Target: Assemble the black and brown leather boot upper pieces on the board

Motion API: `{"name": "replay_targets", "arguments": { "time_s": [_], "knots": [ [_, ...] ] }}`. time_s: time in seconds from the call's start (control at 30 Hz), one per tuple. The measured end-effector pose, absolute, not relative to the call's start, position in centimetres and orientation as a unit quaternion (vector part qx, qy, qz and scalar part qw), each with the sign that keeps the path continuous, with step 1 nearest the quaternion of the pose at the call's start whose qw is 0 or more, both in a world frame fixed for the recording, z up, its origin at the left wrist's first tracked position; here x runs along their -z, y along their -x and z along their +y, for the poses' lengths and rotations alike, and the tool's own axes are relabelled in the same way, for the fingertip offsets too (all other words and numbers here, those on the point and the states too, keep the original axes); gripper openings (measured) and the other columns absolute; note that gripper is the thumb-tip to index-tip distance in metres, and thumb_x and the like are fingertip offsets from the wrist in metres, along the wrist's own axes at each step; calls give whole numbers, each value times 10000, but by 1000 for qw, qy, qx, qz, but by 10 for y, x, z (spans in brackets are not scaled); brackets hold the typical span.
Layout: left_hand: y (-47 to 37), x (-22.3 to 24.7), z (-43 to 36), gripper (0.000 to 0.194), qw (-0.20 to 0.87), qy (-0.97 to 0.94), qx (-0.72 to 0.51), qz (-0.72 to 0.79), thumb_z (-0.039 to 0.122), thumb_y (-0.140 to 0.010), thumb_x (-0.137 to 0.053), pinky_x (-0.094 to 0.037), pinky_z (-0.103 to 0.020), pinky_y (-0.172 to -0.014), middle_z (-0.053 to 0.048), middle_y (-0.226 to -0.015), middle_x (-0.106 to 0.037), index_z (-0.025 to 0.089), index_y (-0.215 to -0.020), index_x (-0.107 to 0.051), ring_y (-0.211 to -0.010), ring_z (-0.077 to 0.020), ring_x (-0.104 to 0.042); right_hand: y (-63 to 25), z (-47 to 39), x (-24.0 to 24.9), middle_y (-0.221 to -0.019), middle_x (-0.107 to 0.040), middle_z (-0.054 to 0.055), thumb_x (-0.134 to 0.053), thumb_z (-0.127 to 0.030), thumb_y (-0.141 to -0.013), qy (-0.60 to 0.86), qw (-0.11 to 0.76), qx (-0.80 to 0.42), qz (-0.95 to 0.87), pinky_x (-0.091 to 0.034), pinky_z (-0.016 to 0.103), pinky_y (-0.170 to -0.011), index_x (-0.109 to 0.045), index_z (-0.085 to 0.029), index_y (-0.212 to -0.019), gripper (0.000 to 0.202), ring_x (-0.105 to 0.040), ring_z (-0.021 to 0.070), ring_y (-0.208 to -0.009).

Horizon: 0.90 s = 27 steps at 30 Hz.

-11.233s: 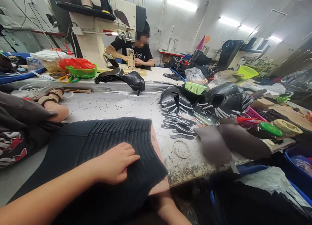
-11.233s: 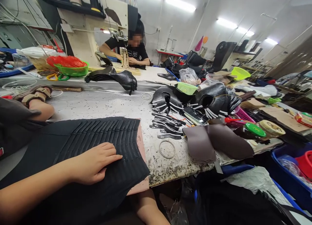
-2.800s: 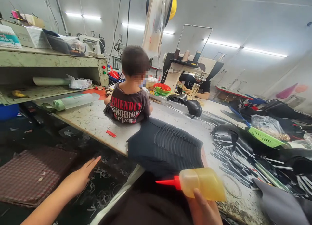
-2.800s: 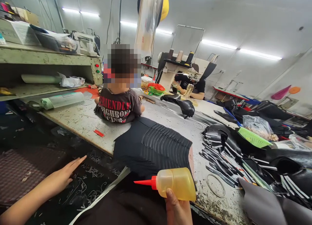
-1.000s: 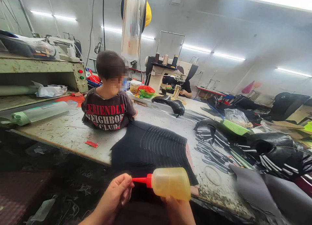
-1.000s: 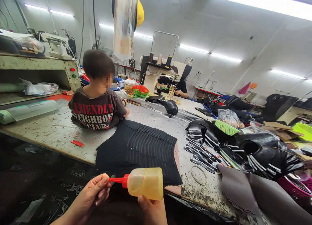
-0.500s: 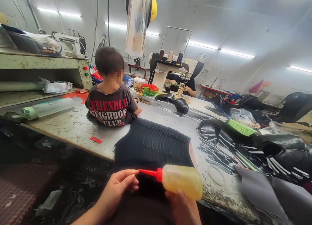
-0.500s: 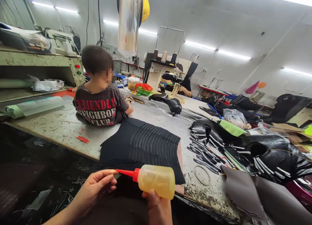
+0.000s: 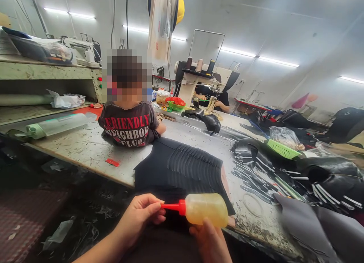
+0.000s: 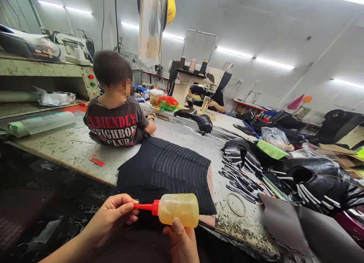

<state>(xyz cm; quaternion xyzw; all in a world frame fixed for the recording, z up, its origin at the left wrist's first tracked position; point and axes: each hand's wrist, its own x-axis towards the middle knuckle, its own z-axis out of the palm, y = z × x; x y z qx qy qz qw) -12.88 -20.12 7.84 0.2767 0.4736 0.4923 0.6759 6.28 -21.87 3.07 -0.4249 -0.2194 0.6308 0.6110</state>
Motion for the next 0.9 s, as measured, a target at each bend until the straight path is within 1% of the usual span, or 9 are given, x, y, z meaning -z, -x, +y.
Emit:
{"name": "replay_targets", "arguments": {
  "time_s": [0.17, 0.23, 0.3, 0.37, 0.5, 0.6, 0.7, 0.77, 0.9],
  "knots": [
    [129, -86, -203, 523, 710, -263, -477, 446, 602, -491, -786, -446, -200, -502, -51, -567, -668, 115, -646, -675, -521, -133, -616, -65, -218, -30, -854, -690, 49, -779, -475, -622, 425, 602, -641, -213, -516, 280, -574, -631, -205, -1033, 513, -634, 200, -745],
    [129, -85, -202, 497, 695, -295, -479, 449, 567, -476, -811, -446, -192, -510, -33, -564, -662, 120, -636, -665, -520, -121, -607, -64, -218, -32, -851, -689, 51, -788, -469, -609, 428, 606, -636, -212, -511, 285, -569, -633, -203, -1027, 520, -632, 206, -748],
    [128, -83, -200, 441, 672, -318, -481, 464, 478, -452, -855, -435, -176, -504, -8, -545, -646, 127, -610, -641, -502, -99, -588, -63, -218, -34, -832, -688, 51, -810, -449, -578, 434, 612, -625, -218, -506, 293, -562, -638, -197, -1017, 534, -629, 212, -731],
    [128, -81, -199, 424, 673, -299, -479, 477, 433, -434, -872, -421, -167, -488, 0, -526, -638, 129, -590, -622, -482, -91, -576, -62, -218, -37, -776, -685, 44, -837, -431, -535, 435, 618, -611, -236, -498, 295, -554, -646, -188, -994, 553, -617, 202, -679],
    [129, -83, -200, 434, 726, -234, -455, 459, 433, -420, -874, -413, -173, -470, -32, -543, -655, 122, -623, -648, -490, -113, -595, -62, -219, -41, -648, -657, 22, -864, -419, -486, 438, 618, -593, -273, -486, 277, -548, -662, -164, -877, 509, -579, 165, -585],
    [132, -83, -200, 460, 735, -244, -459, 436, 513, -491, -823, -445, -192, -505, -58, -589, -669, 112, -664, -680, -539, -136, -620, -64, -219, -42, -697, -675, 33, -851, -419, -515, 435, 622, -598, -256, -492, 285, -564, -657, -168, -852, 463, -590, 168, -605],
    [135, -80, -200, 433, 703, -313, -464, 438, 485, -511, -825, -467, -195, -549, -52, -627, -680, 121, -706, -693, -584, -136, -626, -64, -219, -41, -784, -694, 51, -840, -407, -540, 419, 627, -616, -229, -494, 289, -572, -655, -178, -877, 448, -613, 186, -666],
    [137, -78, -200, 385, 661, -376, -466, 453, 454, -533, -825, -480, -204, -564, -44, -614, -677, 132, -698, -694, -577, -134, -620, -64, -219, -40, -793, -695, 50, -845, -384, -538, 410, 628, -625, -216, -493, 284, -568, -655, -182, -882, 442, -618, 189, -682],
    [146, -76, -200, 342, 595, -503, -441, 445, 491, -654, -733, -508, -230, -568, -56, -642, -687, 157, -728, -721, -581, -153, -632, -61, -218, -39, -769, -690, 40, -847, -384, -540, 388, 626, -647, -194, -490, 265, -550, -653, -178, -905, 462, -614, 169, -642]
  ]
}}
